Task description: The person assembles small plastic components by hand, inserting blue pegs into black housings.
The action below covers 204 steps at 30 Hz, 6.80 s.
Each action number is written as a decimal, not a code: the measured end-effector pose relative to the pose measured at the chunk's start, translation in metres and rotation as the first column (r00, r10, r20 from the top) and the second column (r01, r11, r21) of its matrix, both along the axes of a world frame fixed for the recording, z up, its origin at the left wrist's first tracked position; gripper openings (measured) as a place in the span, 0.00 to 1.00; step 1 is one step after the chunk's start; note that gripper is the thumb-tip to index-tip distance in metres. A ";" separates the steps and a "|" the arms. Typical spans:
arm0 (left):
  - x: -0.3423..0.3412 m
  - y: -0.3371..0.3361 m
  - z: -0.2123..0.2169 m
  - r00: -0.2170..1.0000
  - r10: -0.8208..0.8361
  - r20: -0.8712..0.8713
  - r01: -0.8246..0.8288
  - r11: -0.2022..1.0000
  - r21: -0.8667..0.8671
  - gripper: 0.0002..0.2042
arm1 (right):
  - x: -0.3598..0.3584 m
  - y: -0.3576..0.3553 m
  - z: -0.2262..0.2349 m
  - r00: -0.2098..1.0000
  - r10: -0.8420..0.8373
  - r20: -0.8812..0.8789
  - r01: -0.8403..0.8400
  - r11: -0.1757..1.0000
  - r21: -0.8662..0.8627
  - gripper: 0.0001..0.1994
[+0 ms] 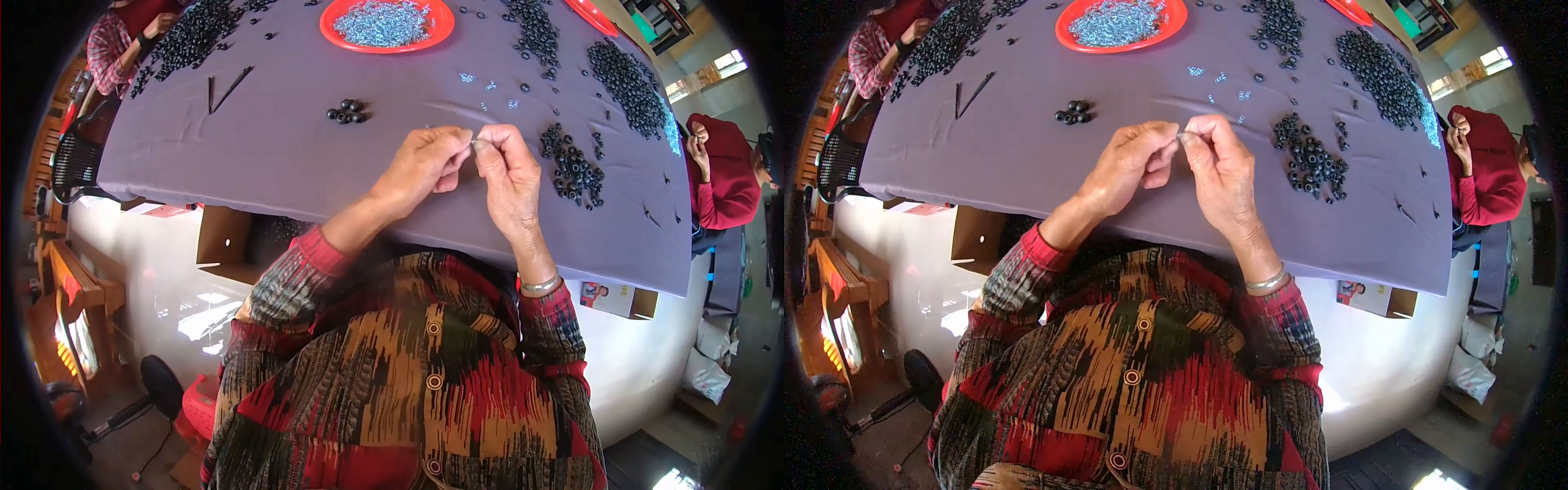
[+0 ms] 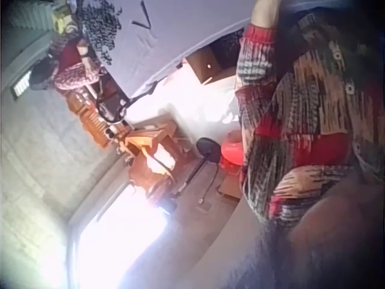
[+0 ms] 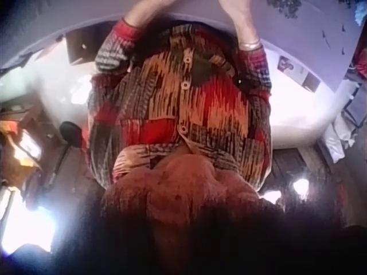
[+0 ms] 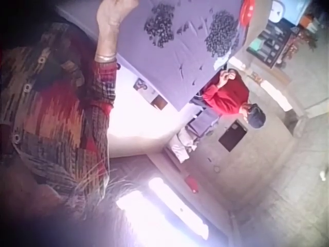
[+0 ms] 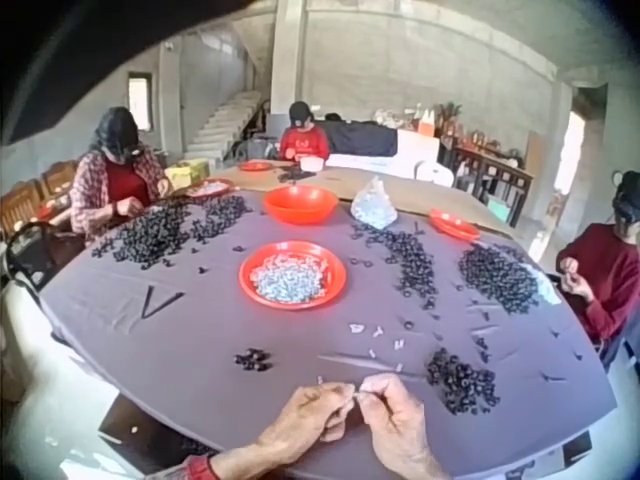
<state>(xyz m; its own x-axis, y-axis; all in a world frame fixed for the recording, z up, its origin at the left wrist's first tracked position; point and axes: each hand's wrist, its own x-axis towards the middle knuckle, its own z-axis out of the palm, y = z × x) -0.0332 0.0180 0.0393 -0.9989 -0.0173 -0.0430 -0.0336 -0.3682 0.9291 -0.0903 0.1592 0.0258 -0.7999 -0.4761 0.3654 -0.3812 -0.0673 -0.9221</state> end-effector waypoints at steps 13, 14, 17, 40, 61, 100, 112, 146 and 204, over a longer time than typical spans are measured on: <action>-0.004 -0.014 -0.010 0.886 -0.390 0.250 0.205 0.814 0.543 0.15 | -0.004 0.008 0.014 0.858 -0.035 -0.513 0.166 0.963 0.213 0.05; -0.002 -0.013 -0.007 0.897 -0.299 0.327 0.140 0.891 0.432 0.15 | -0.006 0.010 0.016 0.858 -0.034 -0.513 0.164 0.964 0.211 0.05; 0.000 -0.014 -0.010 0.943 -0.209 0.258 0.195 0.978 0.080 0.19 | -0.013 0.016 0.021 0.828 -0.029 -0.561 0.207 0.944 0.256 0.05; 0.000 0.020 -0.038 0.905 -0.031 -0.424 -0.419 0.104 -0.902 0.08 | -0.137 -0.029 -0.011 0.846 -0.002 -0.533 0.301 0.827 0.476 0.06; 0.003 -0.019 -0.023 0.829 0.285 -0.481 -0.553 0.294 -0.779 0.09 | -0.153 -0.027 0.009 0.901 -0.003 -0.434 0.270 0.788 0.554 0.05; 0.051 0.022 -0.034 0.933 0.197 -0.301 -0.351 0.683 -0.641 0.09 | -0.038 0.152 0.002 0.793 -0.071 -0.605 0.509 0.624 0.593 0.10; 0.042 0.027 -0.024 0.979 0.159 -0.130 -0.186 0.955 -0.232 0.03 | -0.002 0.109 0.026 0.973 -0.191 -0.132 0.202 0.976 0.077 0.09; 0.048 0.020 -0.035 0.865 0.091 -0.493 -0.359 0.799 -0.483 0.11 | 0.045 0.035 0.009 0.993 -0.022 -0.112 0.034 0.994 0.108 0.05; 0.048 0.024 -0.028 0.883 0.163 -0.440 -0.389 0.778 -0.494 0.07 | 0.051 0.019 -0.005 0.986 -0.129 -0.110 0.160 0.925 0.344 0.12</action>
<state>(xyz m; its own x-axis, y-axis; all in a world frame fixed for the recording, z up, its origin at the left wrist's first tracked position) 0.0152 0.0423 0.0113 -0.8865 -0.2020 0.4162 0.3573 0.2725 0.8933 -0.0393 0.1781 0.0211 -0.8434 -0.4674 0.2650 -0.4392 0.3156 -0.8411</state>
